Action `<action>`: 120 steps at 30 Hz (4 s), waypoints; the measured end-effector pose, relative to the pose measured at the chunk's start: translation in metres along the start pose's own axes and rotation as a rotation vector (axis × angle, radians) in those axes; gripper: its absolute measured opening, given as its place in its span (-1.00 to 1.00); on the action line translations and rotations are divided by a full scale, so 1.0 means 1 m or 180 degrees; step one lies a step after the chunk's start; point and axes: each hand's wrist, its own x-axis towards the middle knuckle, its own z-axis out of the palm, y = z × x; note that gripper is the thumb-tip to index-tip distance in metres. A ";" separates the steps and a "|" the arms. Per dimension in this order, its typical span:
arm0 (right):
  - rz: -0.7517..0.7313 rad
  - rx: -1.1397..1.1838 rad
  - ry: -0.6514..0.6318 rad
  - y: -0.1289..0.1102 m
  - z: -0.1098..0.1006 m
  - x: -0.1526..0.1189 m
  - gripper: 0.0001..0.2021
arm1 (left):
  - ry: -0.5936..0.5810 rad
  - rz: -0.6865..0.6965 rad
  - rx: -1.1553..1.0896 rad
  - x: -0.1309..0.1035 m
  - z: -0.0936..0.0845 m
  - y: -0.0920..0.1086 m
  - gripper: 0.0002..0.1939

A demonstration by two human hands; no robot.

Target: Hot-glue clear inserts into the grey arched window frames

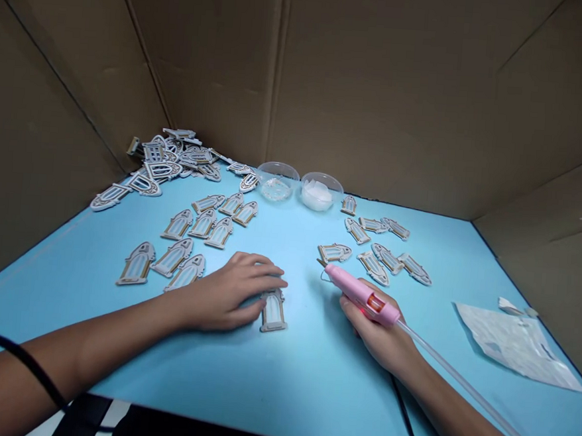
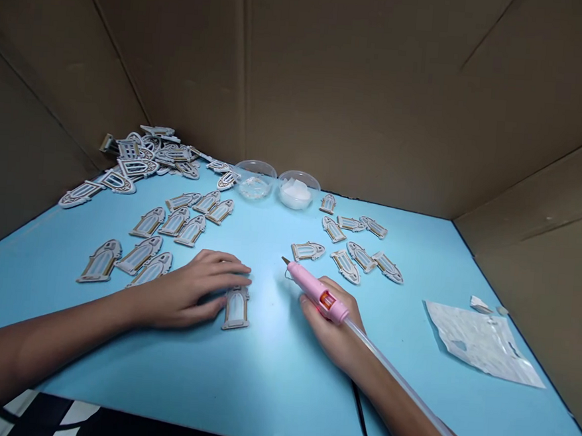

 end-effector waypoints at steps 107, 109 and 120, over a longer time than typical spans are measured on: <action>-0.0194 -0.0119 -0.0130 0.004 0.002 -0.002 -0.75 | -0.0473 -0.0599 -0.0809 -0.001 -0.010 -0.024 -0.72; -0.0223 -0.0138 -0.0119 0.006 0.001 -0.002 -0.72 | -0.0446 -0.0682 -0.0833 -0.001 -0.010 -0.027 -0.71; -0.0185 -0.0208 -0.0087 0.007 0.002 -0.002 -0.77 | -0.0478 -0.1085 -0.0737 -0.005 -0.018 -0.017 -0.47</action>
